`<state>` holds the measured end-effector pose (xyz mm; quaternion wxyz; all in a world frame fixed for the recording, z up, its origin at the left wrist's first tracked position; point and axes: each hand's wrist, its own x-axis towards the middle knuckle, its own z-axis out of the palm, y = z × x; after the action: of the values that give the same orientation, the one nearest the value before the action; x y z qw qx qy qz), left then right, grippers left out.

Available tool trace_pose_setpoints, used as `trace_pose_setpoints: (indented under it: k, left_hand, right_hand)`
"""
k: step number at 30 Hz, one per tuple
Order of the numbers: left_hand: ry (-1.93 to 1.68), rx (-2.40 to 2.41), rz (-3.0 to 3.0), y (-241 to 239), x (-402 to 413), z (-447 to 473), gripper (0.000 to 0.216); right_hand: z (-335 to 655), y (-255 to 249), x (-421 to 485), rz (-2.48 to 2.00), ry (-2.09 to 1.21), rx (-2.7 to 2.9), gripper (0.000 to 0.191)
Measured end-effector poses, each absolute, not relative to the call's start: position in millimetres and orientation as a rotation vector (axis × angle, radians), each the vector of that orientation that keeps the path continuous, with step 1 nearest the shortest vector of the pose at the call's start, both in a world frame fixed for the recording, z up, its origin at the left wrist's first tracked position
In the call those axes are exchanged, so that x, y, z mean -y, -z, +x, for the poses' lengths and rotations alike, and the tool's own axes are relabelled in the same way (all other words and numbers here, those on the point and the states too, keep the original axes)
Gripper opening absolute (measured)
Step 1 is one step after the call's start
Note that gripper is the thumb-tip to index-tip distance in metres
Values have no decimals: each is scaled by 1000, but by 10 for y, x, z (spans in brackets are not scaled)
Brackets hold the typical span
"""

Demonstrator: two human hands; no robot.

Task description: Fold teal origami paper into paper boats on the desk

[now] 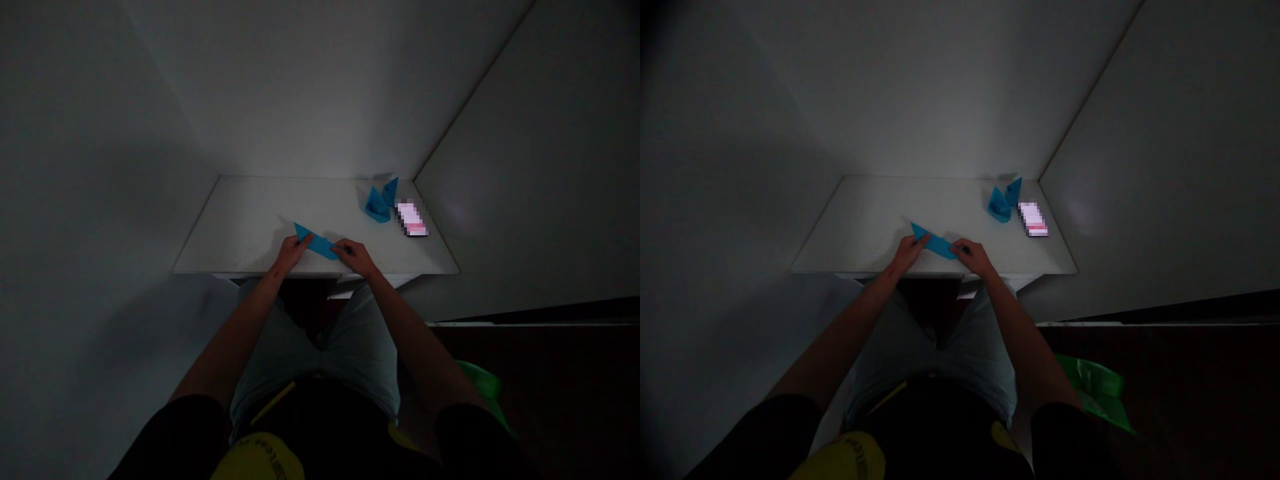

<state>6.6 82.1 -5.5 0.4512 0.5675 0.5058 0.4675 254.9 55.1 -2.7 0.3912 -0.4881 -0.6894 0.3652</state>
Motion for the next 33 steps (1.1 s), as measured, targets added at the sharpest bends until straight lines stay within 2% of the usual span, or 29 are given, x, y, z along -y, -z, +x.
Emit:
trace_pose_setpoints:
  k: [10,15,20,25,33]
  left_hand:
    - [-1422,-1284,1285,36,-828,80,58]
    - [-1446,-1260,1259,36,-812,63,65]
    - [-1439,-1205,1246,69,-814,29,68]
    - [-1467,-1151,1188,68,-798,63,72]
    - [-1399,-1140,1280,26,-739,117,70]
  right_hand:
    - [2616,9,-463,-1230,-871,1795,41]
    - [2704,42,-288,-1166,-870,1797,49]
    - [2693,69,-203,-1078,-823,1890,38]
    - [2988,-30,-245,-1226,-540,1942,28]
    - [3888,-271,-539,-1893,24,1949,28]
